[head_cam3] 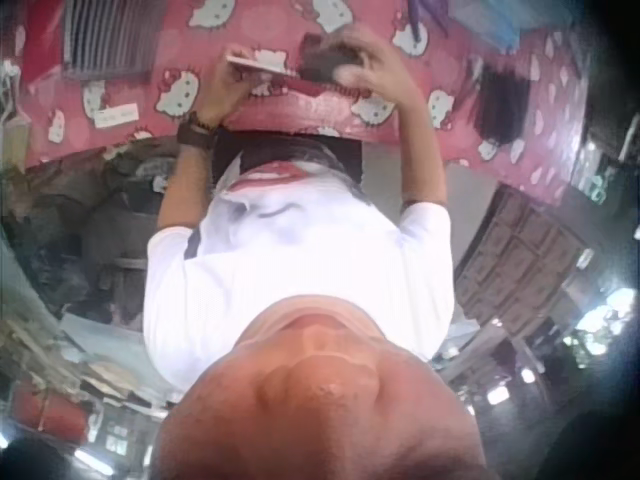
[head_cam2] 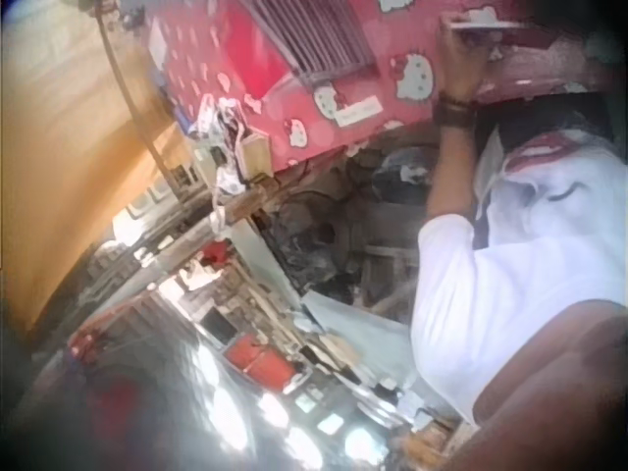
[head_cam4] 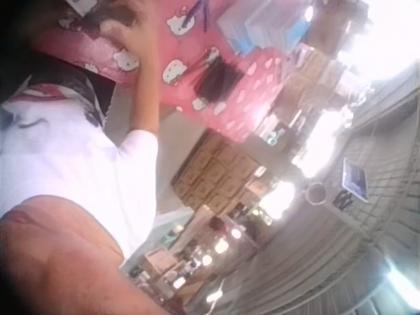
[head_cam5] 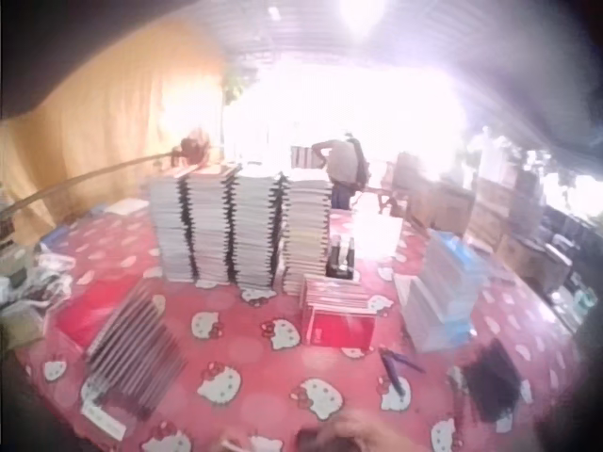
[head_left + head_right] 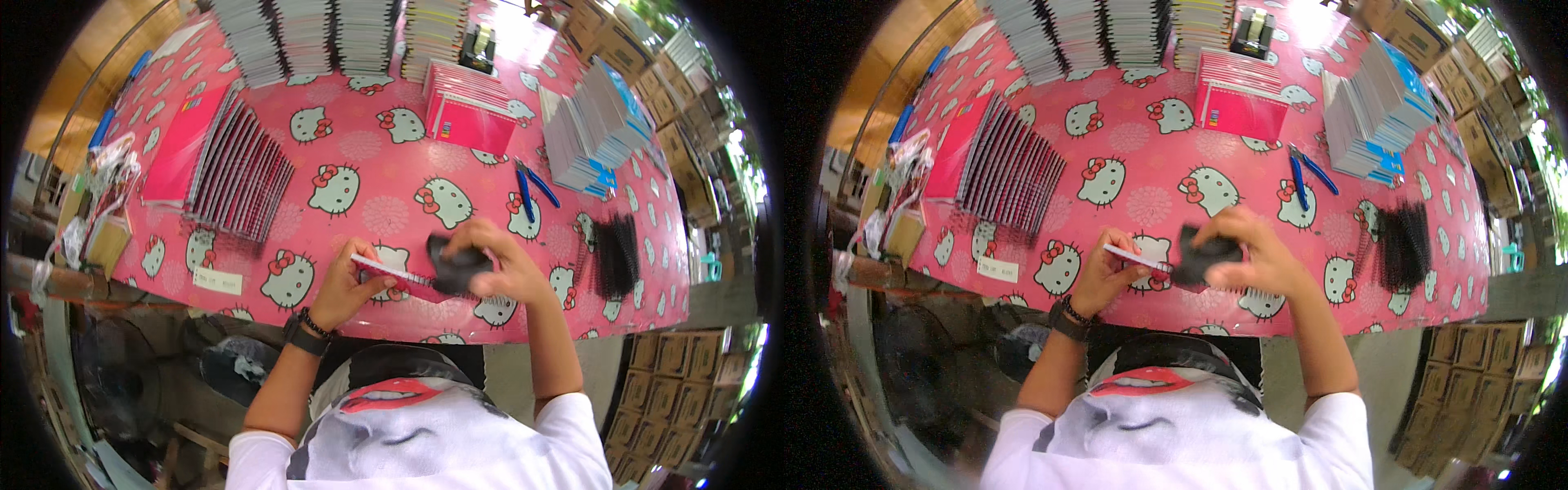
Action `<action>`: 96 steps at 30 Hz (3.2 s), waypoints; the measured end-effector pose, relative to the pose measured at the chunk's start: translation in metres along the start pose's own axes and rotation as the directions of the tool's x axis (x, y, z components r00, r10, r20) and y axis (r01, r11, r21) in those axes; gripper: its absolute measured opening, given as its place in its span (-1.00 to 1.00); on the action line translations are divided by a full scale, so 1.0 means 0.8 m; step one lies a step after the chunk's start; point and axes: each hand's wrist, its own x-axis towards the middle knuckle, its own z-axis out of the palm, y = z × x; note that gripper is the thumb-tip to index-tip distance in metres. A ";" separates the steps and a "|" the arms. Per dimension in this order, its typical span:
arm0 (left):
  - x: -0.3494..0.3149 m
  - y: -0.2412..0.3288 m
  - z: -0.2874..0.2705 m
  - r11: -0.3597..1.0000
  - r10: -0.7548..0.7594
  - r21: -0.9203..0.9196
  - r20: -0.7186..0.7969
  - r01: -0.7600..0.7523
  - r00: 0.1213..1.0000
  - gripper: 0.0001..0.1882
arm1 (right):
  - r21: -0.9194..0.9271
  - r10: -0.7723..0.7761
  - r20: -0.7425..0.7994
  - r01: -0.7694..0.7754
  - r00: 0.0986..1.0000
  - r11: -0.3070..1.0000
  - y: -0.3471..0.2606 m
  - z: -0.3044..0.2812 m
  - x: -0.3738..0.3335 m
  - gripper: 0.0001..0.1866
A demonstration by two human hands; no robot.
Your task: The person inserts a spiral binding through the pre-punched holes of a notebook cover and pages by hand, then uses a small black tool to press the binding into place.
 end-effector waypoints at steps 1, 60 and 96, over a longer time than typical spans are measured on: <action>0.000 -0.010 -0.003 0.999 -0.002 0.042 0.006 0.002 1.000 -0.63 | 0.316 -0.101 0.142 0.051 0.985 0.947 -0.009 0.008 0.004 -0.33; -0.022 0.227 -0.047 0.604 0.648 0.715 -0.185 -0.352 0.739 -0.53 | -0.241 -0.696 -0.053 0.667 0.716 0.705 -0.212 0.079 0.146 -0.72; 0.030 0.203 -0.031 0.182 0.955 0.846 -0.030 -0.500 0.296 -0.52 | -0.793 -0.586 -0.539 -0.129 0.605 0.596 0.055 -0.152 0.176 -0.83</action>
